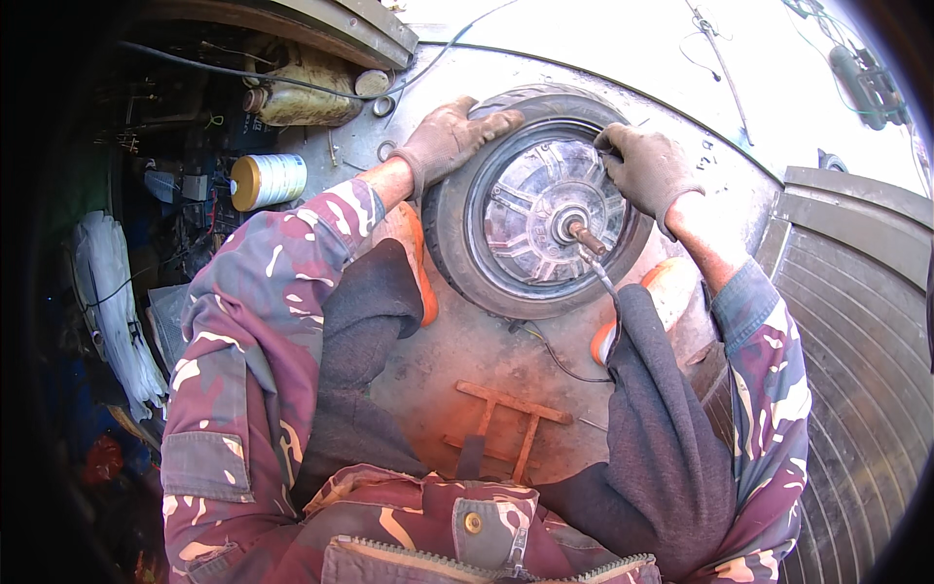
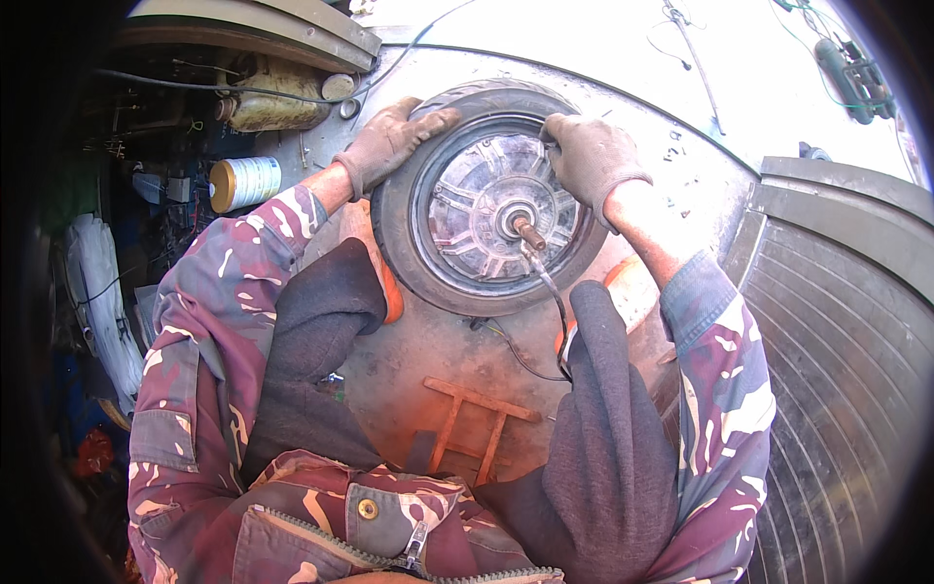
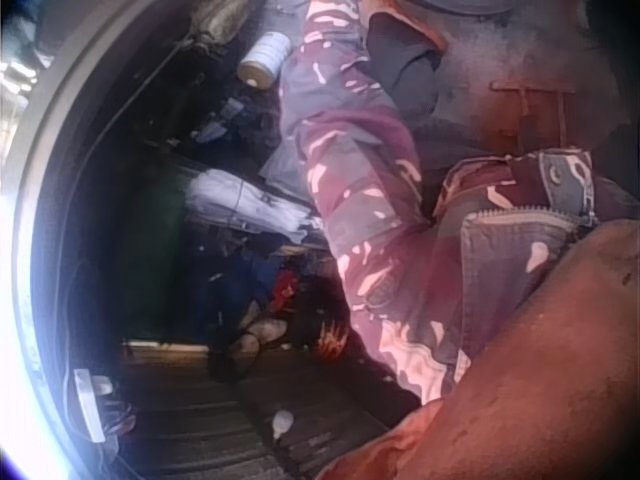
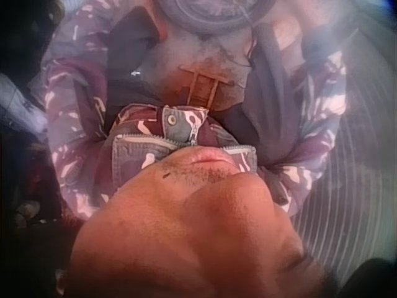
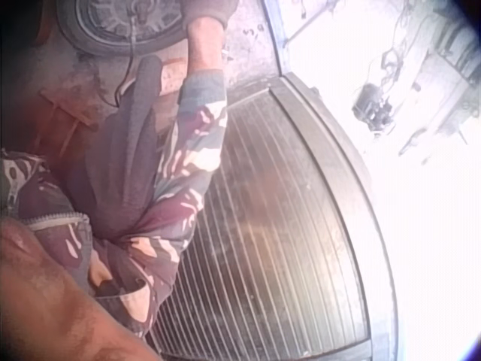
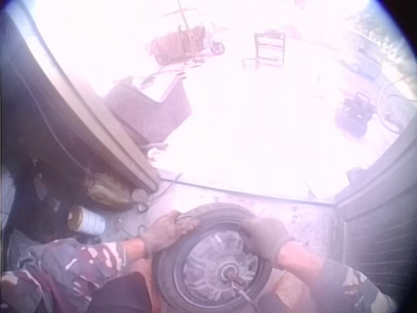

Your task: The person uses a tire iron to pry the bead of a bicycle tire off the rim. They work around the circumference, gradually releasing the tire from the rim. The tire is eventually removed from the rim.

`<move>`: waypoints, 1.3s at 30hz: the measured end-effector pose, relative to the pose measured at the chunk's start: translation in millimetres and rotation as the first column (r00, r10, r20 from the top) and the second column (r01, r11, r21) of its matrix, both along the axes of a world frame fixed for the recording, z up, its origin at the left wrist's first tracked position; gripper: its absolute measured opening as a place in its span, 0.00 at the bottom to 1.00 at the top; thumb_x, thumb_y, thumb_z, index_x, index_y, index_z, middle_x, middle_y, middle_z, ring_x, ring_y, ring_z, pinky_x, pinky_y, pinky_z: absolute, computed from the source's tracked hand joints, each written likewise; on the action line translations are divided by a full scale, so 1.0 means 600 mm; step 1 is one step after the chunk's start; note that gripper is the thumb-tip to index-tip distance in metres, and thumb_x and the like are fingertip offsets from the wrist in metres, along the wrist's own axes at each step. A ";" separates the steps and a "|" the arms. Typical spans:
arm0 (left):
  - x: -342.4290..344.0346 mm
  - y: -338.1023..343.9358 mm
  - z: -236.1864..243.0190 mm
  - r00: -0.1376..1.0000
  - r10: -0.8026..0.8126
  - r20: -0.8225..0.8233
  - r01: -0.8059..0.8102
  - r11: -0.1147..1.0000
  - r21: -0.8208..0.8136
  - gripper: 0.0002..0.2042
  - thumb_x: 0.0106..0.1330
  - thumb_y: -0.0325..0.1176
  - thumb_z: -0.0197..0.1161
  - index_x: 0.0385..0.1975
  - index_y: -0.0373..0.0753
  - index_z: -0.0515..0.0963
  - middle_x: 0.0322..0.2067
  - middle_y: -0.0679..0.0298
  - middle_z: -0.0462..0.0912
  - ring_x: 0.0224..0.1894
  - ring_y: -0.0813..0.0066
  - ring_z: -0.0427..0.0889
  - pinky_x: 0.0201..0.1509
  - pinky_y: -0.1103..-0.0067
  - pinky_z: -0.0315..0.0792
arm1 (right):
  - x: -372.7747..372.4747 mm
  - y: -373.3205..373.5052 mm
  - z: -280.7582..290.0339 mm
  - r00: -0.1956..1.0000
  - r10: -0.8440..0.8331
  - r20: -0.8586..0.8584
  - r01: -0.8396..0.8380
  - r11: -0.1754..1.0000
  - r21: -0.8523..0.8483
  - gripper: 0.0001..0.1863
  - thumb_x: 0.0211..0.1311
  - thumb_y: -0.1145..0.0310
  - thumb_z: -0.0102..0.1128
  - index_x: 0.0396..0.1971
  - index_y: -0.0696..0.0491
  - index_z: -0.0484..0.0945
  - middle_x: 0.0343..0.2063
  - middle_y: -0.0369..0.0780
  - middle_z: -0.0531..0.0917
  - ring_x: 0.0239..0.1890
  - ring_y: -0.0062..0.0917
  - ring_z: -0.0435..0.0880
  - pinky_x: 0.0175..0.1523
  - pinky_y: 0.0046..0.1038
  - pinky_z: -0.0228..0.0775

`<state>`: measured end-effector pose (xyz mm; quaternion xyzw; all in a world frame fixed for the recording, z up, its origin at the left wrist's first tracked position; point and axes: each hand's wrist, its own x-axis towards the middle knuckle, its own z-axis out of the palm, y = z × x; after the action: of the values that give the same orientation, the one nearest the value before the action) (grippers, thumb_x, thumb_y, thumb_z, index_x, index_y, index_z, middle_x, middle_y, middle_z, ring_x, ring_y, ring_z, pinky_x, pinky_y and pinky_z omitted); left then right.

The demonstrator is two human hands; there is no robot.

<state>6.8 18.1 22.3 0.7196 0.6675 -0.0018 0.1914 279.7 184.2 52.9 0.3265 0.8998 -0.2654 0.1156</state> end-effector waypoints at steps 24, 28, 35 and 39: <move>0.004 0.004 -0.009 0.830 0.437 0.346 -0.336 0.888 -0.315 0.24 0.79 0.31 0.51 0.73 0.55 0.74 0.65 0.62 0.83 0.59 0.54 0.82 0.67 0.67 0.80 | -0.006 0.009 -0.013 0.955 -0.297 -0.019 0.272 0.897 -0.349 0.13 0.66 0.71 0.72 0.48 0.60 0.89 0.33 0.43 0.92 0.32 0.23 0.92 0.41 0.28 0.84; -0.011 -0.004 -0.042 0.902 0.319 0.290 -0.277 0.944 -0.179 0.24 0.80 0.32 0.50 0.73 0.55 0.74 0.66 0.65 0.82 0.60 0.56 0.82 0.68 0.68 0.79 | 0.003 0.006 -0.019 0.886 -0.463 -0.027 0.378 0.755 -0.536 0.13 0.68 0.71 0.73 0.47 0.63 0.89 0.32 0.42 0.92 0.29 0.19 0.88 0.36 0.24 0.82; -0.021 -0.006 -0.064 0.860 0.409 0.304 -0.337 0.904 -0.263 0.23 0.81 0.34 0.49 0.73 0.55 0.74 0.65 0.65 0.83 0.57 0.55 0.82 0.67 0.66 0.79 | 0.017 0.001 -0.027 0.794 -0.606 0.047 0.484 0.583 -0.653 0.13 0.70 0.69 0.74 0.48 0.62 0.88 0.34 0.38 0.91 0.27 0.15 0.85 0.33 0.19 0.79; -0.012 -0.005 -0.039 0.893 0.374 0.251 -0.313 0.916 -0.251 0.22 0.82 0.35 0.48 0.73 0.55 0.74 0.63 0.59 0.83 0.58 0.52 0.82 0.67 0.65 0.79 | 0.023 0.002 -0.036 0.803 -0.595 0.027 0.467 0.600 -0.649 0.13 0.70 0.69 0.74 0.47 0.61 0.88 0.34 0.37 0.90 0.28 0.15 0.85 0.33 0.18 0.79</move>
<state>-0.7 14.9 -1.2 0.5583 0.7449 0.0705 0.3584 293.4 185.4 31.5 0.4950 0.6255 -0.6014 0.0454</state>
